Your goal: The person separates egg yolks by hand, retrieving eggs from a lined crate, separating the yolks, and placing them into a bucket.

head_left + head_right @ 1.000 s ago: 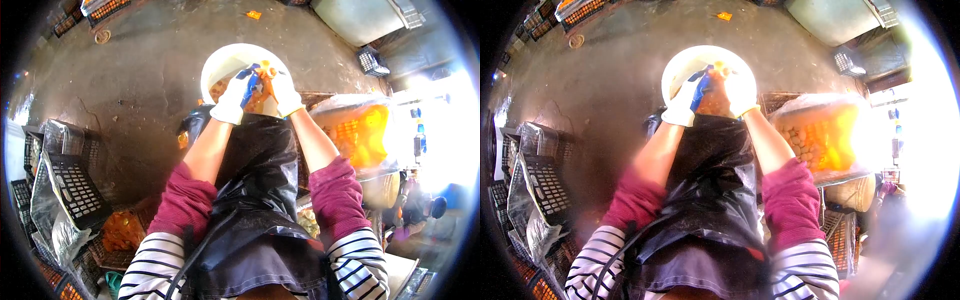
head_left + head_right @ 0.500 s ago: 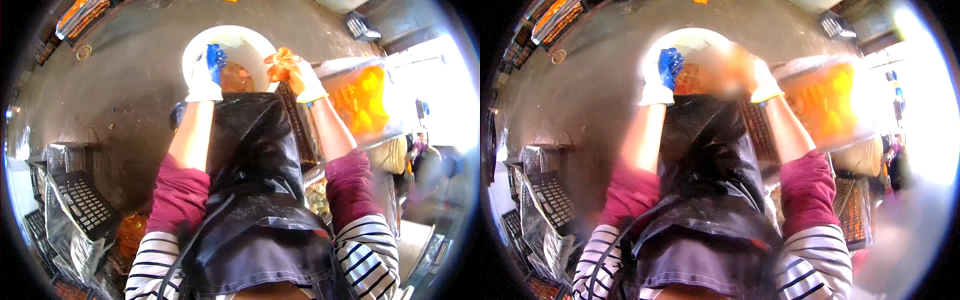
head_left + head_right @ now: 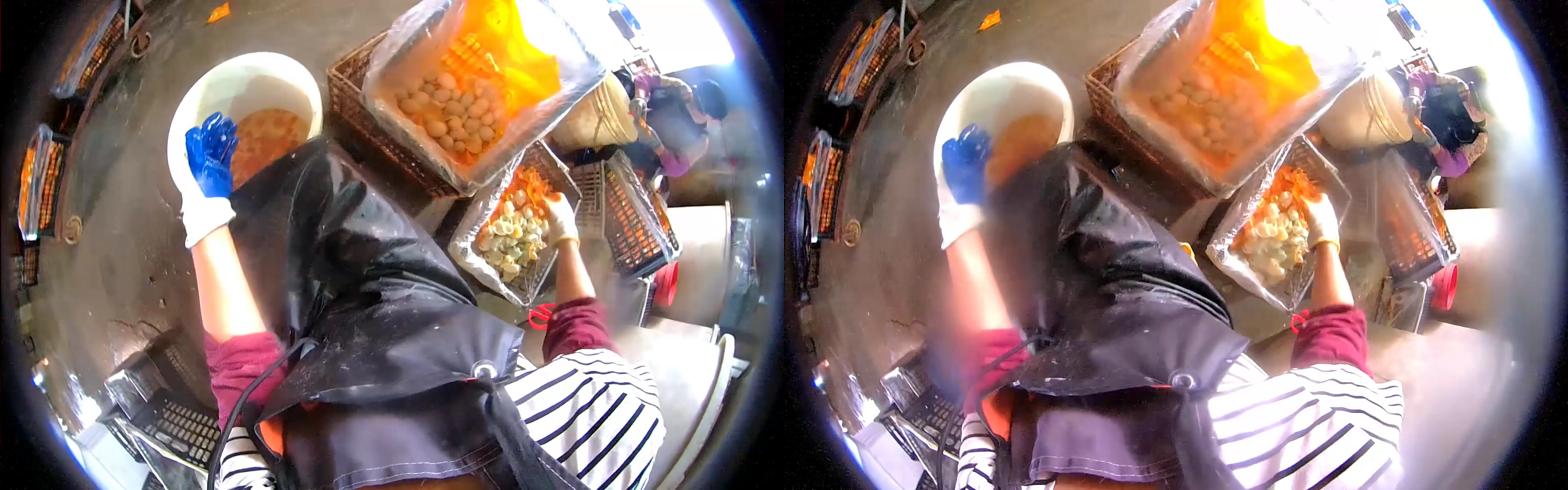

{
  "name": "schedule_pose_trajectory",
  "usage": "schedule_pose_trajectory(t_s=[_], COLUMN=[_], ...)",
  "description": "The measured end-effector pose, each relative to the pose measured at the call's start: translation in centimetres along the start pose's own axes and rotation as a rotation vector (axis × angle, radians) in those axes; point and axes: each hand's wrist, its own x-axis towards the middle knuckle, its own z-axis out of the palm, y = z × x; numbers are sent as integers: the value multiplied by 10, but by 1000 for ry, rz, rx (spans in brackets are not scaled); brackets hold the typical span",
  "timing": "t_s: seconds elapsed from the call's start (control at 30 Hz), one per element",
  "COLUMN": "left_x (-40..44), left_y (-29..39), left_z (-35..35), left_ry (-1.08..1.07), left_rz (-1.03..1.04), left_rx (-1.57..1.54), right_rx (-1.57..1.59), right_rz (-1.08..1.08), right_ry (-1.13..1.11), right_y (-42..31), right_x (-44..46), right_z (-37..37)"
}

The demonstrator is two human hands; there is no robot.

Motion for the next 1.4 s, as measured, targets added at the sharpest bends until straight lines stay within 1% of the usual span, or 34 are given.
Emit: schedule_pose_trajectory(t_s=[0.07,0.1,0.13,0.17,0.2,0.23,0.27,0.3,0.33,0.4,0.47,0.5,0.57,0.6,0.67,0.7,0.8,0.9,0.97,1.0,1.07,1.1,1.13,1.2,1.27,1.3,1.33,1.4], left_x=[-4,-5,-22,-15,-6,-4,4,-2,-11,-17,-22,-25,-27,-28,-22,-21,-23,-18,-19,-25,-21,-22,-23,-27,-25,-24,-27,-34], left_y=[2,3,27,16,7,6,-5,8,21,20,19,21,29,33,31,31,33,24,21,29,28,26,30,37,33,31,34,45], left_z=[2,1,48,31,13,11,-6,14,37,38,41,47,60,67,65,66,74,67,56,69,51,53,54,66,70,72,79,95], left_ry=[-42,-74,124,63,3,10,-83,23,132,44,14,27,39,45,130,133,144,66,12,-3,-55,7,3,61,74,82,54,46], left_rz=[-56,-86,-152,-159,-160,-192,-166,-237,-306,-197,-112,-82,-88,-92,-219,-221,-219,-171,-162,-112,-102,-130,-167,-177,-151,-137,-74,45], left_rx=[3,-9,-31,8,45,-77,125,-5,-135,151,298,303,323,333,123,112,69,148,182,219,136,6,6,95,158,189,259,351], right_rx=[36,218,724,719,745,339,54,372,209,-100,-991,-827,-494,-602,-816,-847,-1004,-596,-754,-830,-670,-587,-506,-159,195,536,870,719], right_rz=[164,8,71,-91,-142,-376,-368,-129,-242,-493,-621,-471,-170,-286,-518,-448,-546,-421,-410,-410,-533,-585,-627,-620,-454,-452,-412,-876], right_ry=[387,374,323,282,239,348,293,77,25,-27,-206,-180,-136,-101,-23,-122,-206,-311,-488,-579,-474,-424,-371,-407,-533,-683,-858,-661], right_y=[35,21,-19,-47,-94,-112,-160,-171,-175,-183,-184,-194,-212,-214,-211,-217,-229,-206,-226,-238,-250,-253,-255,-270,-337,-353,-369,-403], right_x=[5,8,7,11,7,15,16,33,59,112,166,188,218,224,235,234,215,220,178,160,148,140,131,119,76,74,72,43], right_z=[15,19,24,28,31,38,33,48,66,103,122,127,138,146,161,163,152,161,141,139,158,167,174,180,161,181,201,218])
